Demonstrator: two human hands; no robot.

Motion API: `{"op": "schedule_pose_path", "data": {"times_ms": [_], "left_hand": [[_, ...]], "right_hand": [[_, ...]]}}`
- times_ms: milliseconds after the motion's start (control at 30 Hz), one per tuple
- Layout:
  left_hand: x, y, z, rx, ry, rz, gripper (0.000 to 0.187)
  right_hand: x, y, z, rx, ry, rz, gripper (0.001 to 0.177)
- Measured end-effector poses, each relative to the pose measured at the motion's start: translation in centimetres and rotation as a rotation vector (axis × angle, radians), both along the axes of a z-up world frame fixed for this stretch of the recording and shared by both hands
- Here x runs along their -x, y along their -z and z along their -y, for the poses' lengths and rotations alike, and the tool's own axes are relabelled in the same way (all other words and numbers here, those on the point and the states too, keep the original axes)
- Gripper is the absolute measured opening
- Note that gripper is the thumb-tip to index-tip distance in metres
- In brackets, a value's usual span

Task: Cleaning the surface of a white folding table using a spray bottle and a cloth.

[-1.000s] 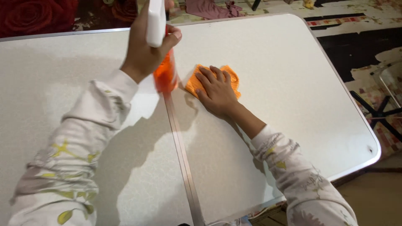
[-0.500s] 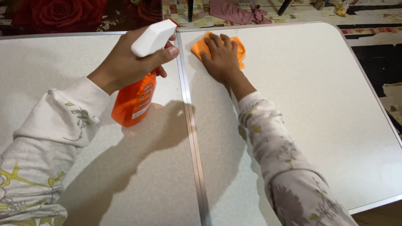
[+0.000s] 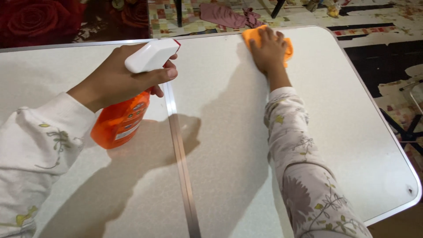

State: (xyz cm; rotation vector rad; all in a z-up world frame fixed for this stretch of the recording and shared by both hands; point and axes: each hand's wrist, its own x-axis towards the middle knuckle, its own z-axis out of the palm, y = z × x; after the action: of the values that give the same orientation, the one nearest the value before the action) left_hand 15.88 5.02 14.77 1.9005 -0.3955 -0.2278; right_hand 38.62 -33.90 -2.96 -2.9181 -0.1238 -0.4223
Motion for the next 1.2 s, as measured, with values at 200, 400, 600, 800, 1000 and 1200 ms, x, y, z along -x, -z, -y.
{"op": "schedule_pose_path", "data": {"times_ms": [200, 400, 600, 800, 1000, 1200], "left_hand": [[-0.5, -0.3, 1.1, -0.042, 0.008, -0.035, 0.044], [-0.9, -0.3, 2.3, -0.265, 0.009, -0.077, 0.045], [-0.4, -0.8, 3.1, -0.374, 0.126, -0.020, 0.032], [0.0, -0.5, 2.1, -0.331, 0.193, 0.024, 0.031], [0.8, -0.2, 0.5, -0.209, 0.117, 0.041, 0.037], [1.5, 1.4, -3.0, -0.022, 0.085, 0.261, 0.039]], "right_hand": [[1.1, -1.4, 8.0, 0.007, 0.185, -0.077, 0.068], [2.0, -0.3, 15.3, 0.015, 0.328, -0.071, 0.067], [3.3, -0.4, 16.0, 0.004, 0.417, -0.024, 0.065], [3.5, 0.3, 16.6, 0.026, 0.411, -0.008, 0.064], [6.2, 0.0, 15.7, 0.018, 0.380, -0.016, 0.064], [8.6, 0.5, 14.4, 0.051, 0.330, -0.046, 0.065]]}}
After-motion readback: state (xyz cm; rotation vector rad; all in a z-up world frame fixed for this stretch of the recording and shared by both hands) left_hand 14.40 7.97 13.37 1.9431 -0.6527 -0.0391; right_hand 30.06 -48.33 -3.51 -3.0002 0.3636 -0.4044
